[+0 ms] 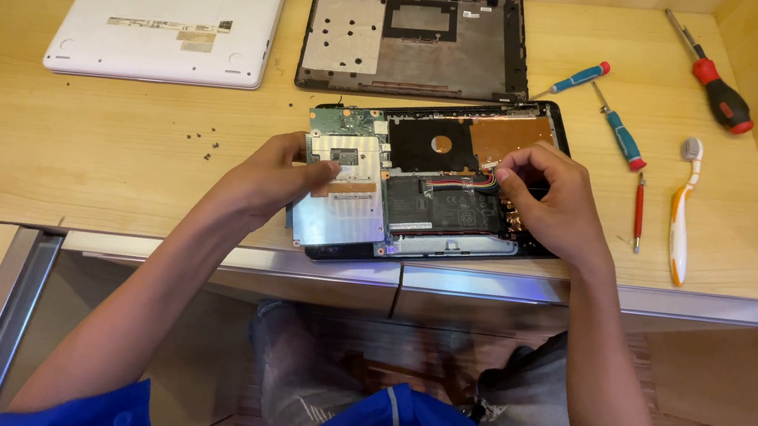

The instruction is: The person is reassembling a laptop, focusing on seating the motherboard and connecting internal ribbon cables using a small screwdriver for precision.

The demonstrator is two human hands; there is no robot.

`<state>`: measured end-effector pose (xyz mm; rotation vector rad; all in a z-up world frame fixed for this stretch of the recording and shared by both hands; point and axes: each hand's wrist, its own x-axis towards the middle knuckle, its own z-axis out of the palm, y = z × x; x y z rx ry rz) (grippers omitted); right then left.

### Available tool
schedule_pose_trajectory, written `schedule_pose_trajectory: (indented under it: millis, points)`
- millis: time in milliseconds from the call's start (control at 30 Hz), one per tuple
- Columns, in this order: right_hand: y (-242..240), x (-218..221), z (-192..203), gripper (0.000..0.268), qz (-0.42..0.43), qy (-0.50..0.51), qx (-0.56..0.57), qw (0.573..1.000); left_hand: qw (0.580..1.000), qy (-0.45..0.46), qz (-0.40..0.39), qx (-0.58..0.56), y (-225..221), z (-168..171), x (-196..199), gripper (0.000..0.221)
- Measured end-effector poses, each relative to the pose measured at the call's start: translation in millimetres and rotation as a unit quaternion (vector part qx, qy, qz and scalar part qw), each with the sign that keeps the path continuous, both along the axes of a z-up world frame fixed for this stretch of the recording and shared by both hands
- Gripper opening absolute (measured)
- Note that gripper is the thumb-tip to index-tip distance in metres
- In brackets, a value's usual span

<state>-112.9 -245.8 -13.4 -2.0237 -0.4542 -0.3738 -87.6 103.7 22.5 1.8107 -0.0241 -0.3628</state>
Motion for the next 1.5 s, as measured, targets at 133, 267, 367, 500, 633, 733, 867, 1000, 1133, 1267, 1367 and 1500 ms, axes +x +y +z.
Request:
schedule_pose_trajectory:
  millis: [133,267,367,500,633,733,867,1000,1133,1267,1367,1500]
  points:
    - [3,-3,2,0.002,0.005,-0.017,-0.008,1.0,1.0,-0.003,0.006,0.015,-10,3,-11,0.023]
    - [3,-7,1,0.003,0.003,-0.023,-0.009,1.0,0.997,-0.012,-0.014,0.081,-11,3,-7,0.017]
    - [4,-5,0,0.002,0.003,-0.028,-0.011,1.0,0.987,0.001,-0.008,0.162,-15,10,1,0.017]
    - [3,-4,-3,0.004,-0.002,-0.048,-0.025,0.999,0.934,-0.002,-0.027,0.357,-23,13,23,0.044]
    - [3,-5,-1,0.003,-0.01,-0.041,-0.023,0.999,0.891,-0.014,-0.068,0.449,-35,23,28,0.062]
    - [4,-4,-2,0.003,0.001,-0.039,-0.021,0.999,0.863,-0.043,-0.088,0.496,-39,31,28,0.068]
    - [6,-5,1,0.004,0.003,-0.043,-0.03,0.999,0.843,-0.034,-0.113,0.524,-46,51,16,0.065]
    - [19,-12,12,0.004,0.014,-0.037,-0.041,0.998,0.85,-0.049,-0.124,0.51,-43,48,15,0.061]
    - [57,-18,36,0.006,0.047,-0.036,-0.063,0.996,0.848,-0.06,-0.124,0.511,-42,54,8,0.05]
    - [96,-11,52,0.003,0.134,0.109,-0.112,0.979,0.857,-0.132,-0.129,0.481,-32,42,6,0.043]
    - [112,6,48,0.008,0.156,0.181,-0.152,0.959,0.854,-0.206,-0.126,0.461,-24,44,-11,0.05]
    - [121,7,64,0.01,0.155,0.241,-0.192,0.939,0.866,-0.298,-0.123,0.383,-12,47,-41,0.05]
